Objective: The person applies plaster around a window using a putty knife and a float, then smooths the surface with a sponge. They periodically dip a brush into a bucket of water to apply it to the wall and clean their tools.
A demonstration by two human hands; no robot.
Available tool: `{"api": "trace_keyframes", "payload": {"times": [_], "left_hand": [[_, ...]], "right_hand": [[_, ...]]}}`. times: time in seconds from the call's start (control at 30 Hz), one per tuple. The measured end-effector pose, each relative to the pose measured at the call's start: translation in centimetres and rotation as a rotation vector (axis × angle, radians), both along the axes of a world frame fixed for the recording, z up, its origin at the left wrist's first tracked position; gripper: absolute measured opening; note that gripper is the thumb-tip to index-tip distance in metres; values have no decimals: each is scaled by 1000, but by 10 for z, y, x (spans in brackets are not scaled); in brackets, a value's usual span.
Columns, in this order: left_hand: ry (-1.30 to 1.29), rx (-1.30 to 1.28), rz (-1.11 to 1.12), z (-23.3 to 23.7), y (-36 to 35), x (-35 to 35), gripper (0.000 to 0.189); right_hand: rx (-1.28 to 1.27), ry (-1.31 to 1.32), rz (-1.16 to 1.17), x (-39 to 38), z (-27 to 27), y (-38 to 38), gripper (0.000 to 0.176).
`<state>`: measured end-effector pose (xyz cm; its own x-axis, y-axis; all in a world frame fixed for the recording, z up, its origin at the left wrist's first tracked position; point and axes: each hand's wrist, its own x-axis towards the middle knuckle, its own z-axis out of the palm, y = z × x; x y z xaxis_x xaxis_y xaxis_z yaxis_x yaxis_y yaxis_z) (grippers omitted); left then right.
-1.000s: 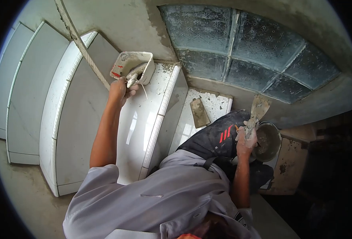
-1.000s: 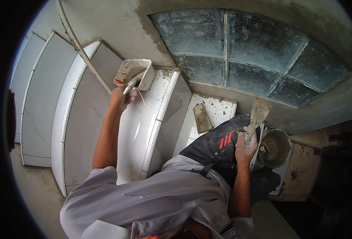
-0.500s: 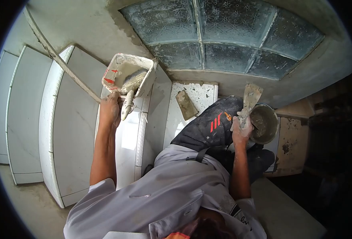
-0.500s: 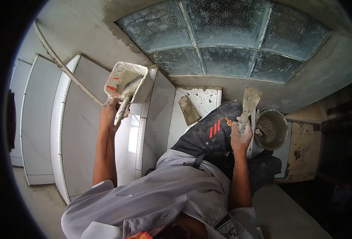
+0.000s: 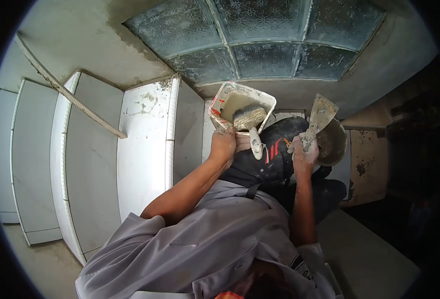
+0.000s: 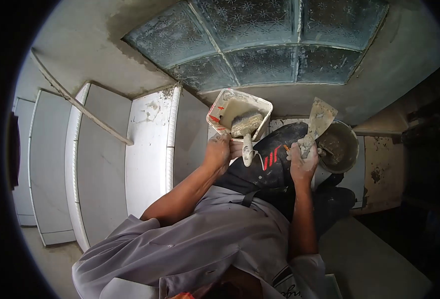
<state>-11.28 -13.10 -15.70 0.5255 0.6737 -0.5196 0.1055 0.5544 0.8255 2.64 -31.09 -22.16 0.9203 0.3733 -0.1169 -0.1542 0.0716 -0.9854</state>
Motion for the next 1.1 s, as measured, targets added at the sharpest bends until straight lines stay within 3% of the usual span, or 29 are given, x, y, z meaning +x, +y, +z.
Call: {"api": "trace_keyframes", "payload": {"times": [0.07,0.27,0.53,0.67,0.77,0.87,0.97,1.1], "left_hand": [[-3,-21,4,-41,1,17,31],[-44,-143,149,-102,15,49,33],[-15,-186,282,-125,36,54,37],[-35,-262,243,-142,47,51,39],[-1,-242,260,-128,40,50,42],[74,-304,283,-119,43,35,40],[343,-203,41,-90,34,9,35],[527,219,-267,-63,19,-16,42]], "right_hand": [[-15,-14,-29,3,-4,-16,23],[-31,8,-220,16,-9,-56,24],[-106,160,-361,36,-27,-105,28],[-334,98,-392,64,-47,-135,37],[-584,148,-308,113,-83,-162,39],[-966,-95,-238,169,-157,-185,43],[-1055,-26,-19,214,-178,-186,44],[-1194,-52,78,265,-257,-184,37]]}}
